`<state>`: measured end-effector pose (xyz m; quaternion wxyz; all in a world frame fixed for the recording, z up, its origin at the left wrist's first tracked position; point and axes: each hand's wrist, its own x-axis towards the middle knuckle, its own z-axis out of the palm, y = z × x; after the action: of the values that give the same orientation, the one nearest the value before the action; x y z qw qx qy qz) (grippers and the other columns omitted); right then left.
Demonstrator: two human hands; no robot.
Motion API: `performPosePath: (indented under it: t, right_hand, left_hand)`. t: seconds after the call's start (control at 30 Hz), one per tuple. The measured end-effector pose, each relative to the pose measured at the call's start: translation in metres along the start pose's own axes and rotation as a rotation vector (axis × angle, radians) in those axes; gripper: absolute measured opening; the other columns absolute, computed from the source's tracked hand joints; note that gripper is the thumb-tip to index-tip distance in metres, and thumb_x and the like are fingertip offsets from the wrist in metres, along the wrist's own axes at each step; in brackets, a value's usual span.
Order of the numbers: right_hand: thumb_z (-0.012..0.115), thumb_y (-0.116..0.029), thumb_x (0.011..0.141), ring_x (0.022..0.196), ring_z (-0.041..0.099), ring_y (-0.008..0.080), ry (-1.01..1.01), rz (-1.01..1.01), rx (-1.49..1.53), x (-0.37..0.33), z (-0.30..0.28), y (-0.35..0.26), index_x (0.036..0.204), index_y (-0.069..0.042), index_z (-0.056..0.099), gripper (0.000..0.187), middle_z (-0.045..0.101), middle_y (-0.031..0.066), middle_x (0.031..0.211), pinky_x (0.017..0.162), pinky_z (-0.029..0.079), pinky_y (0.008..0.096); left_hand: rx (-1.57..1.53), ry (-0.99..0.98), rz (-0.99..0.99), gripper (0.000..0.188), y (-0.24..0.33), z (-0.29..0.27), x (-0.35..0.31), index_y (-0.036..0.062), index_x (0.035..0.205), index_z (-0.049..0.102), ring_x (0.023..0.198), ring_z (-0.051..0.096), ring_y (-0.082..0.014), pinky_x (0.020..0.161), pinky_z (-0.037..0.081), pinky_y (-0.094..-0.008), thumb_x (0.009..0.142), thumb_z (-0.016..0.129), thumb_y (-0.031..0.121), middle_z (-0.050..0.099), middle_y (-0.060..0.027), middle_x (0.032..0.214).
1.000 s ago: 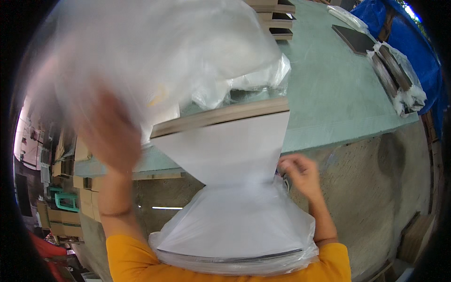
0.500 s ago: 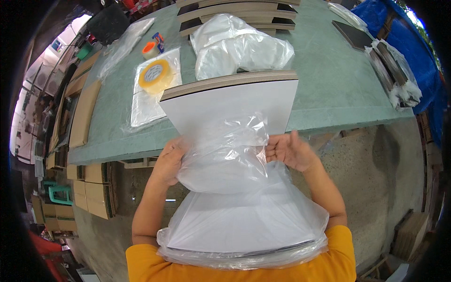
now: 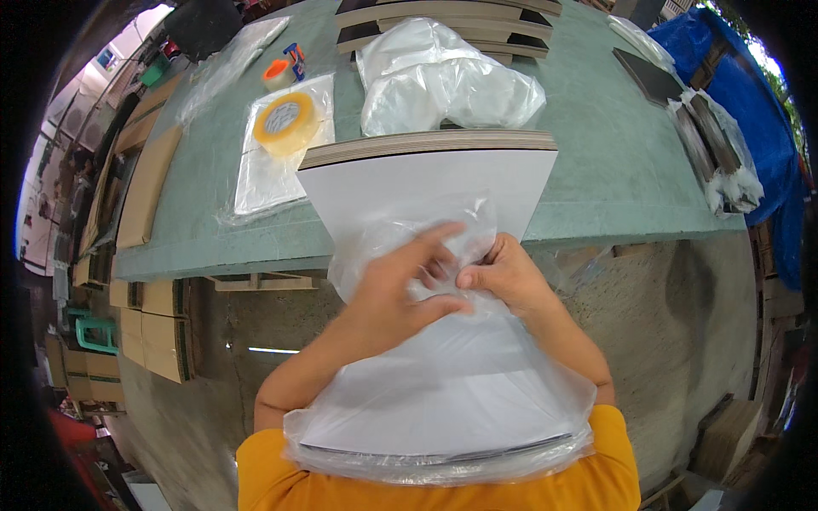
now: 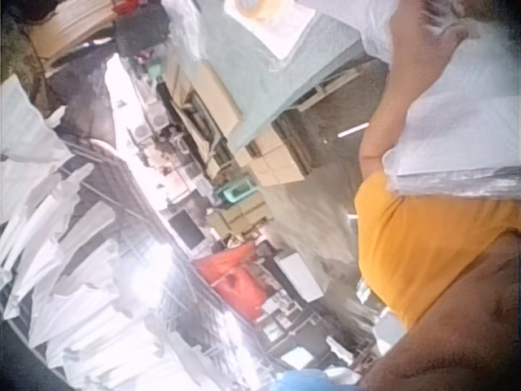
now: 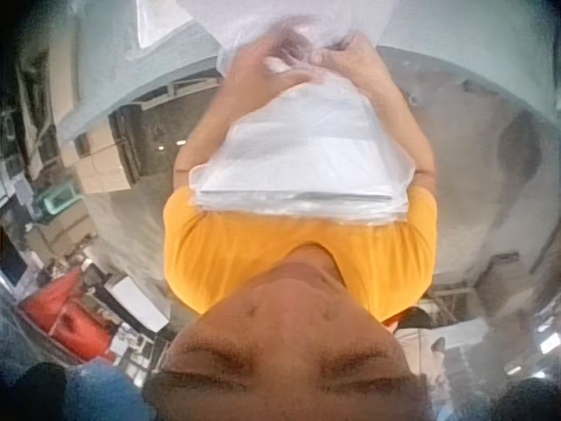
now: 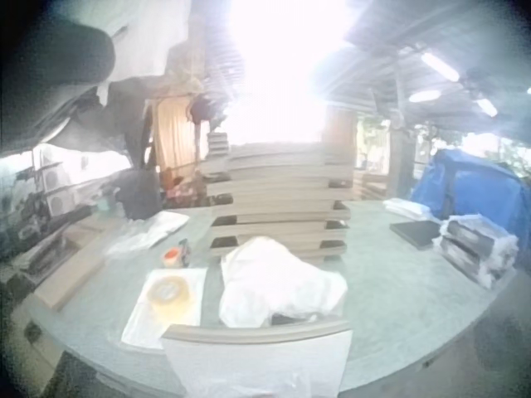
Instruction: The person wraps a stack of cardboard pieces in plastic wrap, pulling the film from a roll and tucking it around the edges by hand.
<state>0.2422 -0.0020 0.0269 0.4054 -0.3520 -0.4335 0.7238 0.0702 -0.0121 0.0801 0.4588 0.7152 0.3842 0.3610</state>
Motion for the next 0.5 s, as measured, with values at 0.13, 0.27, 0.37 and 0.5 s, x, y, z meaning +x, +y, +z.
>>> performPosePath:
  t: [0.13, 0.27, 0.37, 0.5]
  right_hand:
    - [0.065, -0.008, 0.073, 0.062, 0.056, 0.0139, 0.064, 0.072, 0.359, -0.012, -0.042, 0.011, 0.078, 0.001, 0.059, 0.012, 0.059, 0.0065, 0.069, 0.056, 0.044, 0.0248]
    - [0.062, -0.008, 0.075, 0.063, 0.057, 0.0160, 0.014, 0.049, 0.392, -0.031, -0.076, 0.011, 0.081, 0.003, 0.059, 0.013, 0.059, 0.0087, 0.070, 0.056, 0.046, 0.0262]
    - [0.063, -0.010, 0.075, 0.063, 0.057, 0.0164, -0.008, 0.075, 0.279, -0.028, -0.067, 0.006, 0.081, 0.003, 0.058, 0.015, 0.059, 0.0089, 0.070, 0.057, 0.047, 0.0268]
    - [0.063, -0.012, 0.076, 0.062, 0.057, 0.0150, -0.107, 0.045, 0.180, 0.004, -0.013, 0.004, 0.073, 0.000, 0.053, 0.016, 0.058, 0.0076, 0.069, 0.056, 0.046, 0.0267]
  left_hand:
    - [0.210, 0.009, 0.035, 0.018, -0.073, -0.033, -0.013, 0.0014, 0.089, 0.059, 0.067, 0.050, -0.0126, 0.062, 0.041, -0.0232, 0.071, 0.061, 0.003, 0.053, -0.0037, 0.076]
    - [0.088, 1.041, -0.480, 0.011, -0.117, -0.116, -0.057, 0.0006, 0.082, 0.053, 0.072, 0.051, -0.0147, 0.069, 0.042, -0.0288, 0.078, 0.054, 0.011, 0.053, -0.0039, 0.078]
    - [-0.179, 1.145, -0.067, 0.012, -0.109, -0.158, -0.060, 0.0015, 0.087, 0.050, 0.064, 0.052, -0.0123, 0.060, 0.044, -0.0249, 0.076, 0.051, 0.007, 0.054, -0.0058, 0.075]
    - [-0.033, 0.630, 0.134, 0.015, -0.040, -0.059, -0.013, 0.0058, 0.086, 0.050, 0.053, 0.047, -0.0105, 0.048, 0.038, -0.0219, 0.075, 0.057, 0.013, 0.050, -0.0029, 0.066]
